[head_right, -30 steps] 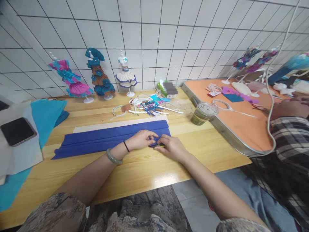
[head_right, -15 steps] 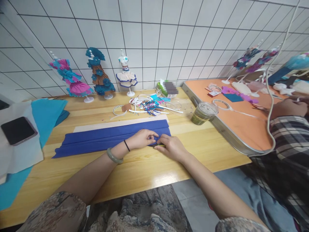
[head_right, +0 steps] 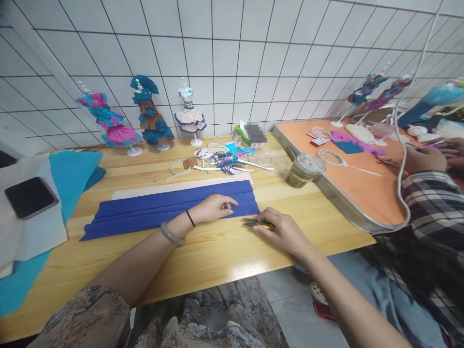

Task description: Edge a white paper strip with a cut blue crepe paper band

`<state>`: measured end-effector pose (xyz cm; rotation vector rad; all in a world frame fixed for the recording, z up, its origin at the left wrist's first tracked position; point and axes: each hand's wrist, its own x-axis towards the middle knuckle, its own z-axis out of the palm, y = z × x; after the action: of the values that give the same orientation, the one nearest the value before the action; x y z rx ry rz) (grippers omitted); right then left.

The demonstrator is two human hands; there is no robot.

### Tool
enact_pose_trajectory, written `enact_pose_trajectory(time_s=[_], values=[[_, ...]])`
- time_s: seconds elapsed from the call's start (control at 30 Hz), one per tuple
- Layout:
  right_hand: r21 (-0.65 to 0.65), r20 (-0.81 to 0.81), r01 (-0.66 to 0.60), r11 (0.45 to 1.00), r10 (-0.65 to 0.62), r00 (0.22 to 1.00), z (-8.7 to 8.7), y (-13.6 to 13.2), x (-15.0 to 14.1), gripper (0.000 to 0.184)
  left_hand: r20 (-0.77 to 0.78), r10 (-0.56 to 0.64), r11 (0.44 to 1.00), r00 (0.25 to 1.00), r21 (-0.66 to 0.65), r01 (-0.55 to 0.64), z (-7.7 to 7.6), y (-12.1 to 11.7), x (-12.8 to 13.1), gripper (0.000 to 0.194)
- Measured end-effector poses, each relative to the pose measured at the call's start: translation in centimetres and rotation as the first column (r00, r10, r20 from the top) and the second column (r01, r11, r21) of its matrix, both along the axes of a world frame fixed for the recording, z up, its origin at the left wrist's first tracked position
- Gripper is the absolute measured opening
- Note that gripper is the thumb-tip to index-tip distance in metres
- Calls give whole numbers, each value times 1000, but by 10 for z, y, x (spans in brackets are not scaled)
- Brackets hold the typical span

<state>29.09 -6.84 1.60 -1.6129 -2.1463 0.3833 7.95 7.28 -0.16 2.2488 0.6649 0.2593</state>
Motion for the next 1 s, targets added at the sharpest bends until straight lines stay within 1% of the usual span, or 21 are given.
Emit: enact_pose_trajectory(time_s=[0.1,0.17,0.3,0.37,0.43,0.53,0.6,0.67,0.77,0.93,1.0], values=[[-58,-64,80,995,-84,994,3,-9,5,25,-7,-16,1000,1000,27,16,1,0,0,34],[-56,-94,97,994,-102,990,-1,-9,5,30,-14,-27,998,1000,54,28,2,0,1,33],[74,-126,45,996,-35,991,-14,2,-2,32,-33,-34,994,999,102,37,2,-4,3,33],[119,-81,14,993,-4,997,-19,9,-5,38,-42,-35,992,998,121,40,4,-6,4,34],[122,-7,-4,993,5,1000,-22,13,-8,43,-50,-43,986,998,156,51,7,-8,4,35],[112,101,4,994,-15,995,-24,16,-10,44,-70,-64,971,995,227,78,15,-7,0,40],[113,147,18,993,-35,989,-25,15,-11,45,-111,-73,964,991,246,98,21,-5,-8,41],[117,175,25,993,-45,984,-27,14,-10,47,-178,-74,966,981,233,115,27,-1,-20,41],[127,202,19,992,-44,978,-29,14,-9,46,-272,-49,974,961,199,106,35,2,-48,42],[133,202,6,991,-33,979,-29,15,-4,43,-305,57,982,951,186,1,41,-5,-114,44],[147,199,2,989,-32,979,-30,15,-2,42,-311,117,984,943,165,-68,41,-11,-142,42]])
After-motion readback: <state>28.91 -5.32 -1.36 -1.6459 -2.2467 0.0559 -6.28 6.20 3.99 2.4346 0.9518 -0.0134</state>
